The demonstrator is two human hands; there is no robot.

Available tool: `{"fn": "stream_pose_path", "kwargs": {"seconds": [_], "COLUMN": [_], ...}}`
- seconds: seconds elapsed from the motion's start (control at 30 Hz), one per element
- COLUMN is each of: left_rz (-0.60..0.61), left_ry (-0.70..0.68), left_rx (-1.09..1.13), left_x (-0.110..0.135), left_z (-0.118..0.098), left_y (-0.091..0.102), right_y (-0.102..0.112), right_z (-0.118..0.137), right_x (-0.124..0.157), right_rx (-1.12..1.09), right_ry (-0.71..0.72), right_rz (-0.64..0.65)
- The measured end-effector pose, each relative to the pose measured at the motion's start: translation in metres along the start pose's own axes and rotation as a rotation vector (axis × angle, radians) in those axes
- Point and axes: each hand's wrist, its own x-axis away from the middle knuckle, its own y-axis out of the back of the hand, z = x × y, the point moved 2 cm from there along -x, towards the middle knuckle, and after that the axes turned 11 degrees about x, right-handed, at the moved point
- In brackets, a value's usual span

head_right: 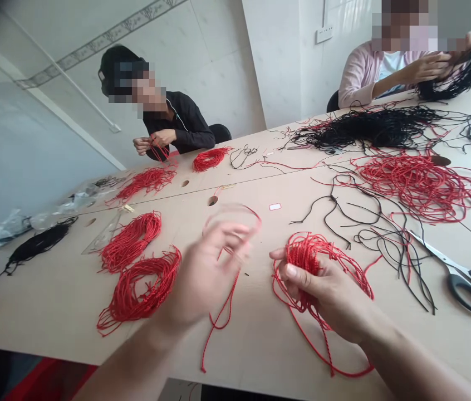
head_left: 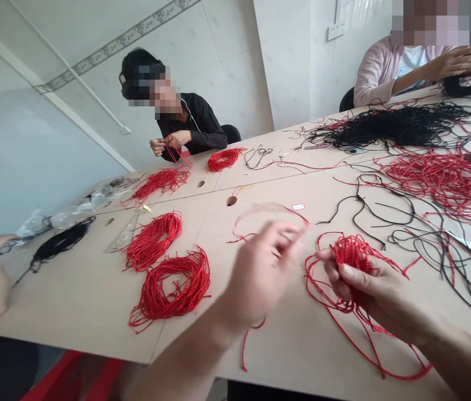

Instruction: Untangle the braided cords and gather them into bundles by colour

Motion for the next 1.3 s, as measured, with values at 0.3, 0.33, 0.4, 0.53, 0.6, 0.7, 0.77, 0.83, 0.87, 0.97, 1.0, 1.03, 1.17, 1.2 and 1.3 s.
{"fn": "stream_pose_path", "kwargs": {"seconds": [0.3, 0.33, 0.4, 0.53, 0.6, 0.7, 0.77, 0.83, 0.87, 0.97, 1.0, 1.03, 1.17, 1.2, 1.3], "left_rz": [0.151, 0.144, 0.148, 0.168, 0.158, 0.136, 0.123, 0.123, 0.133, 0.205, 0.232, 0.259, 0.369, 0.384, 0.39], "left_ry": [0.068, 0.132, 0.23, 0.351, 0.384, 0.434, 0.458, 0.466, 0.463, 0.488, 0.517, 0.557, 0.683, 0.691, 0.705], "left_rx": [-0.19, -0.216, -0.249, -0.235, -0.192, -0.064, 0.062, 0.194, 0.245, 0.487, 0.62, 0.769, 1.16, 1.184, 1.192], "left_x": [0.033, 0.032, 0.032, 0.034, 0.033, 0.03, 0.027, 0.025, 0.024, 0.025, 0.026, 0.027, 0.026, 0.024, 0.02], "left_z": [0.026, 0.033, 0.048, 0.076, 0.084, 0.082, 0.072, 0.058, 0.052, 0.036, 0.033, 0.031, 0.027, 0.026, 0.022], "left_y": [-0.022, -0.013, 0.001, 0.0, -0.006, -0.012, -0.012, -0.014, -0.016, -0.031, -0.037, -0.043, -0.054, -0.053, -0.047], "right_y": [0.01, 0.012, 0.014, 0.009, 0.005, 0.001, -0.001, -0.005, -0.007, -0.013, -0.015, -0.016, -0.018, -0.017, -0.017], "right_z": [0.021, 0.027, 0.035, 0.032, 0.025, 0.012, 0.006, 0.002, 0.001, -0.001, -0.001, -0.001, 0.005, 0.007, 0.013], "right_x": [0.0, 0.001, 0.003, 0.002, -0.001, -0.004, -0.005, -0.004, -0.004, -0.004, -0.004, -0.004, -0.003, -0.003, -0.004], "right_rx": [-0.206, -0.243, -0.272, -0.271, -0.274, -0.267, -0.251, -0.245, -0.245, -0.195, -0.146, -0.084, 0.185, 0.25, 0.391], "right_ry": [0.144, 0.175, 0.199, 0.149, 0.069, -0.098, -0.188, -0.229, -0.229, -0.164, -0.138, -0.119, -0.131, -0.146, -0.148], "right_rz": [-0.27, -0.332, -0.401, -0.356, -0.286, -0.202, -0.171, -0.134, -0.105, -0.028, -0.017, -0.014, -0.01, -0.022, -0.038]}}
